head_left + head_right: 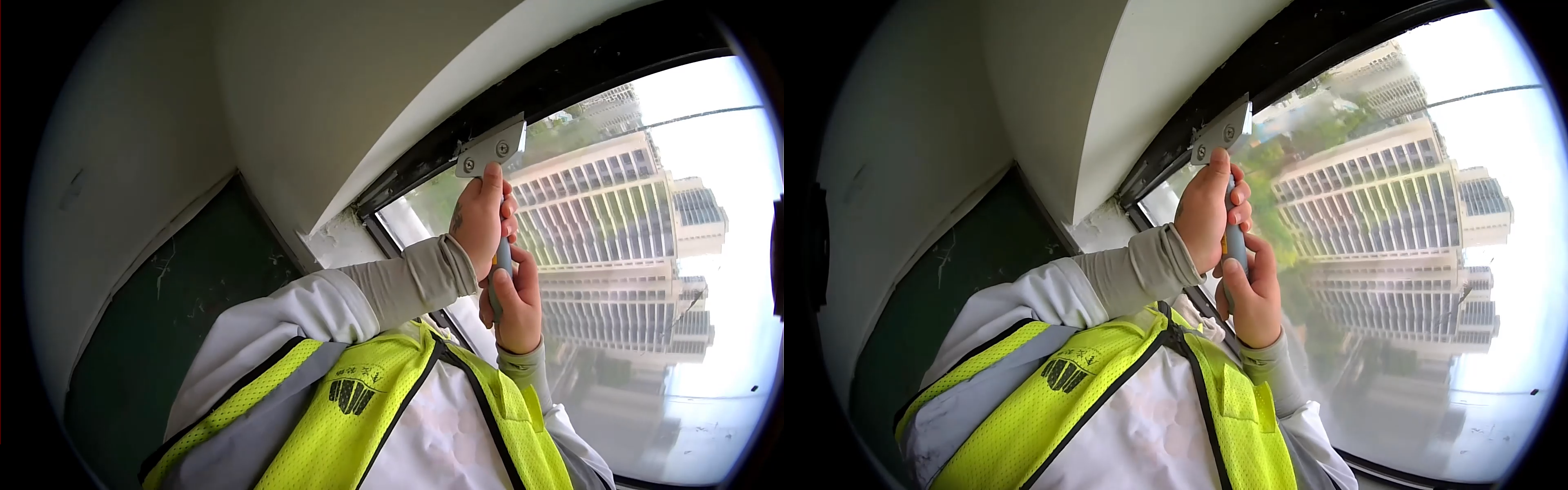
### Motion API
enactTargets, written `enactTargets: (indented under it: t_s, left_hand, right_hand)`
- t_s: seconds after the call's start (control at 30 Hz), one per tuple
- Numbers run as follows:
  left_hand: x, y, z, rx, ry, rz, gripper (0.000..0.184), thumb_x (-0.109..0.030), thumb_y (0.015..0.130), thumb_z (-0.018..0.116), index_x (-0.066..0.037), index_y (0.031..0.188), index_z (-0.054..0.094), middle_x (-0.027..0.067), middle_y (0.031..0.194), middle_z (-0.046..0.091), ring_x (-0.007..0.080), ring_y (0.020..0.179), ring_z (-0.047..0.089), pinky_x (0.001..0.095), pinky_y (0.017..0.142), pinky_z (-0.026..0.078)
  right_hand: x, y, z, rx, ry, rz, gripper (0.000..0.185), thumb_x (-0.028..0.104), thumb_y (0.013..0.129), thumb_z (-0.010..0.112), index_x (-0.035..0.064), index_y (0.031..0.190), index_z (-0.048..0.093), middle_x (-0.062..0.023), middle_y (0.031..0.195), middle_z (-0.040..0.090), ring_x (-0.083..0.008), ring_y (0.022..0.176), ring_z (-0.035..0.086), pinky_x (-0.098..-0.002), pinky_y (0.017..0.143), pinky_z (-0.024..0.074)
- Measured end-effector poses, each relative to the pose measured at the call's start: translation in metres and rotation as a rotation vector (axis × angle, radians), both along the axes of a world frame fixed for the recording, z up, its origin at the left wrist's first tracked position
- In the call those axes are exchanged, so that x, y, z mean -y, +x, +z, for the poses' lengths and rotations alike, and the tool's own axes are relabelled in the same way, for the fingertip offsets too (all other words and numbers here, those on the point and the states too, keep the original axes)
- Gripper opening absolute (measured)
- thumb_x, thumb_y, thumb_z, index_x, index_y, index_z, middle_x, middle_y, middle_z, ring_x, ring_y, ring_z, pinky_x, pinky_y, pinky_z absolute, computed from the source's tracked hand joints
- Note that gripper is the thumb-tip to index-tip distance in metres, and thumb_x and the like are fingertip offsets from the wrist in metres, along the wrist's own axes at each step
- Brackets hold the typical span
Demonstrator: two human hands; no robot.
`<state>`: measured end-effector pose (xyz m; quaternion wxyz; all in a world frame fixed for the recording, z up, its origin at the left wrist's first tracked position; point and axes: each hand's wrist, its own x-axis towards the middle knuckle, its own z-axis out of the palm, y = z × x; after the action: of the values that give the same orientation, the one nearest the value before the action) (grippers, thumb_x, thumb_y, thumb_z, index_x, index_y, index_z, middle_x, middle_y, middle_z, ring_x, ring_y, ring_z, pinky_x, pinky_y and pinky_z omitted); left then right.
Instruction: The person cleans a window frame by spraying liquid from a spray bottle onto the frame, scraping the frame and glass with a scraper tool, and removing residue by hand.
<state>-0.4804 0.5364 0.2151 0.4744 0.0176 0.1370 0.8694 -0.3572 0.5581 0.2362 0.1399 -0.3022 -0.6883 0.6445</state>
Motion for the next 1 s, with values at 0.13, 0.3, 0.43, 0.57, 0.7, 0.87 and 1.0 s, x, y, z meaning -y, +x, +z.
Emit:
enactTargets:
  t_s: [0.13,0.3,0.43,0.57,0.7,0.87,1.0]
  left_hand:
    - [0.001,-0.002,0.005,0.0,-0.03,0.005,0.037,-0.046,0.089,0.038,-0.009,0.083,0.037,-0.0018,0.062,0.037,0.0072,0.047,0.032,0.0249,0.048,0.035]
    - [-0.001,-0.003,0.008,0.011,-0.032,0.007,0.037,-0.046,0.089,0.038,-0.01,0.082,0.037,-0.002,0.061,0.037,0.007,0.047,0.032,0.0242,0.047,0.034]
    - [0.0,-0.003,0.01,0.01,-0.019,-0.002,0.036,-0.046,0.088,0.039,-0.01,0.082,0.037,-0.002,0.061,0.037,0.0067,0.046,0.032,0.0245,0.047,0.034]
    - [-0.004,-0.008,0.012,0.003,-0.03,0.025,0.037,-0.047,0.088,0.04,-0.011,0.081,0.037,-0.0021,0.06,0.036,0.0065,0.046,0.032,0.0242,0.047,0.033]
    - [-0.003,-0.005,0.019,0.021,0.019,-0.006,0.036,-0.046,0.089,0.038,-0.011,0.081,0.036,-0.0017,0.061,0.036,0.0069,0.047,0.032,0.0243,0.048,0.033]
    - [0.001,0.001,0.031,-0.028,0.021,-0.03,0.036,-0.045,0.089,0.037,-0.01,0.082,0.037,-0.0018,0.06,0.037,0.0066,0.046,0.033,0.0233,0.048,0.034]
    - [-0.003,-0.002,0.036,-0.003,0.013,0.037,0.037,-0.046,0.089,0.037,-0.01,0.082,0.037,-0.002,0.06,0.037,0.0062,0.046,0.034,0.0231,0.048,0.034]
  right_hand:
    - [0.002,-0.003,0.003,0.001,-0.013,0.0,0.035,0.014,0.087,0.045,0.0025,0.117,0.032,-0.0078,0.079,0.051,-0.0077,0.041,0.042,-0.0191,0.035,0.0306]
    - [0.001,-0.005,0.006,0.001,-0.001,-0.008,0.034,0.014,0.086,0.046,0.0024,0.116,0.033,-0.0068,0.077,0.051,-0.0077,0.042,0.042,-0.0197,0.035,0.0314]
    - [0.002,-0.005,0.008,-0.022,-0.009,-0.011,0.033,0.014,0.086,0.046,0.0027,0.115,0.033,-0.007,0.077,0.051,-0.0077,0.041,0.042,-0.0199,0.035,0.0309]
    - [-0.002,-0.01,0.009,-0.047,0.01,0.009,0.033,0.014,0.087,0.045,0.0025,0.115,0.033,-0.0078,0.076,0.051,-0.0083,0.039,0.041,-0.0207,0.034,0.0305]
    - [-0.005,-0.005,0.021,-0.024,0.01,0.033,0.031,0.014,0.087,0.045,0.0018,0.113,0.034,-0.0097,0.077,0.052,-0.0088,0.039,0.041,-0.0209,0.034,0.0308]
    - [0.001,0.0,0.027,-0.058,0.014,-0.009,0.031,0.014,0.087,0.045,0.002,0.114,0.034,-0.0103,0.077,0.052,-0.0087,0.038,0.041,-0.02,0.033,0.0297]
    - [-0.003,-0.002,0.032,-0.059,0.0,-0.023,0.032,0.014,0.087,0.046,0.0029,0.114,0.034,-0.0098,0.076,0.052,-0.0092,0.039,0.042,-0.0204,0.033,0.0302]
